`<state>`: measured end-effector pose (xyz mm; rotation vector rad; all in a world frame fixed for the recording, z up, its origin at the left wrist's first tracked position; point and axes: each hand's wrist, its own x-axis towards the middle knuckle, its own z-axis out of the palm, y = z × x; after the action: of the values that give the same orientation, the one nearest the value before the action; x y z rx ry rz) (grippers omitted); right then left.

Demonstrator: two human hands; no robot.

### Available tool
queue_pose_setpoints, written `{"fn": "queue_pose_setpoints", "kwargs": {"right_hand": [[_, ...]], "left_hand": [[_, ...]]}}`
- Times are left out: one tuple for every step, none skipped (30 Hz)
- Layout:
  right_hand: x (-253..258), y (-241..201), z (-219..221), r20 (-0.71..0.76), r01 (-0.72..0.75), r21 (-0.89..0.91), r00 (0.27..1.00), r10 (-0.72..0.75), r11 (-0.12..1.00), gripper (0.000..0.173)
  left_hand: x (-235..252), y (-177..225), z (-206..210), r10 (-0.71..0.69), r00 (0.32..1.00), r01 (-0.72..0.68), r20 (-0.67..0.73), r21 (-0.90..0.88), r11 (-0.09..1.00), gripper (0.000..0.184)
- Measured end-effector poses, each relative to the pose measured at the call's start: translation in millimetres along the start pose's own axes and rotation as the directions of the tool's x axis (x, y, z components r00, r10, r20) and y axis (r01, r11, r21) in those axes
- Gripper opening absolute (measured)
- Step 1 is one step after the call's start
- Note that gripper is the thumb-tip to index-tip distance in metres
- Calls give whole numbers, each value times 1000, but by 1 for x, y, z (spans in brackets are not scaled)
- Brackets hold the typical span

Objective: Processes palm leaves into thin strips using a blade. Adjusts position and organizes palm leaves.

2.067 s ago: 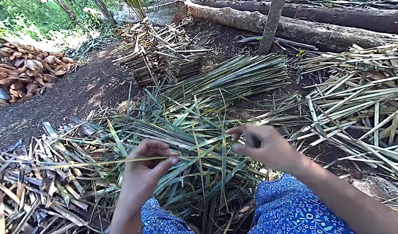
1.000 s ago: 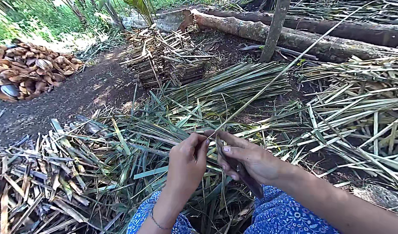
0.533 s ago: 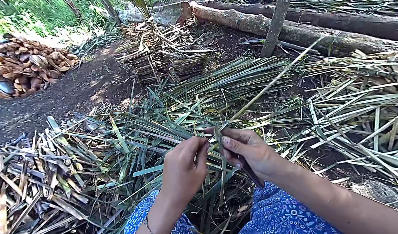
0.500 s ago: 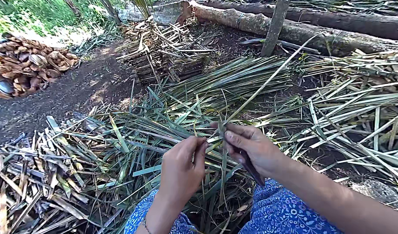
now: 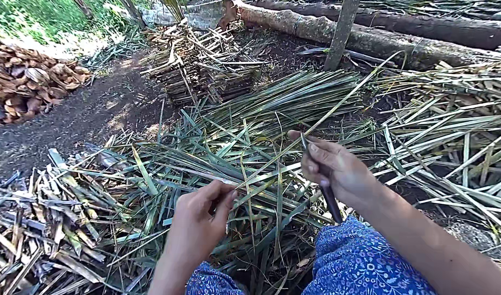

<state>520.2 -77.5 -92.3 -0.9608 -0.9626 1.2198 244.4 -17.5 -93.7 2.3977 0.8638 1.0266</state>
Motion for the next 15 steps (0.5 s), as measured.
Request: {"fn": "queue_pose_setpoints", "kwargs": {"right_hand": [[1, -1, -6, -46, 35, 2, 998, -34, 999, 40], [3, -2, -12, -100, 66, 9, 993, -64, 998, 40], [4, -3, -19, -161, 92, 20, 983, -88, 996, 40], [5, -5, -26, -228, 113, 36, 968, -102, 993, 39], [5, -8, -32, -288, 134, 55, 951, -112, 990, 40], [5, -10, -35, -335, 153, 69, 934, -122, 986, 40], [4, -10, -36, -353, 167, 71, 926, -132, 983, 40], [3, -10, -35, -345, 173, 66, 928, -140, 983, 40], [1, -8, -33, -310, 170, 54, 939, -145, 984, 40], [0, -7, -31, -255, 166, 35, 955, -152, 985, 41], [-1, -5, -27, -208, 161, 21, 966, -153, 987, 41], [-2, -4, -24, -171, 158, 18, 973, -152, 987, 40], [-2, -3, -20, -148, 157, 21, 977, -152, 987, 40], [-3, -2, -18, -128, 153, 21, 981, -149, 988, 40], [-4, -2, -15, -102, 143, 21, 985, -140, 990, 41]], "left_hand": [[-1, -3, -8, -4, 1000, 4, 17, -13, 1000, 19], [-2, -7, -16, -13, 1000, 13, 28, -11, 1000, 20], [-4, -11, -24, -29, 999, 29, 36, -6, 1000, 21], [-6, -16, -31, -53, 997, 53, 48, -2, 999, 21], [-8, -21, -36, -81, 995, 81, 60, -1, 997, 21], [-9, -25, -40, -109, 991, 109, 72, 2, 994, 20], [-8, -27, -41, -130, 988, 129, 81, 10, 992, 20], [-7, -27, -39, -141, 987, 140, 83, 26, 990, 22], [-6, -24, -37, -146, 985, 144, 88, 38, 989, 24], [-4, -21, -33, -145, 984, 142, 102, 37, 989, 27], [-2, -17, -29, -138, 984, 136, 109, 29, 990, 28], [1, -12, -24, -132, 986, 130, 105, 26, 991, 27], [2, -7, -19, -127, 988, 125, 93, 26, 992, 24], [4, -2, -13, -125, 989, 124, 76, 26, 992, 22], [5, 1, -9, -123, 991, 122, 58, 22, 992, 20]]}}
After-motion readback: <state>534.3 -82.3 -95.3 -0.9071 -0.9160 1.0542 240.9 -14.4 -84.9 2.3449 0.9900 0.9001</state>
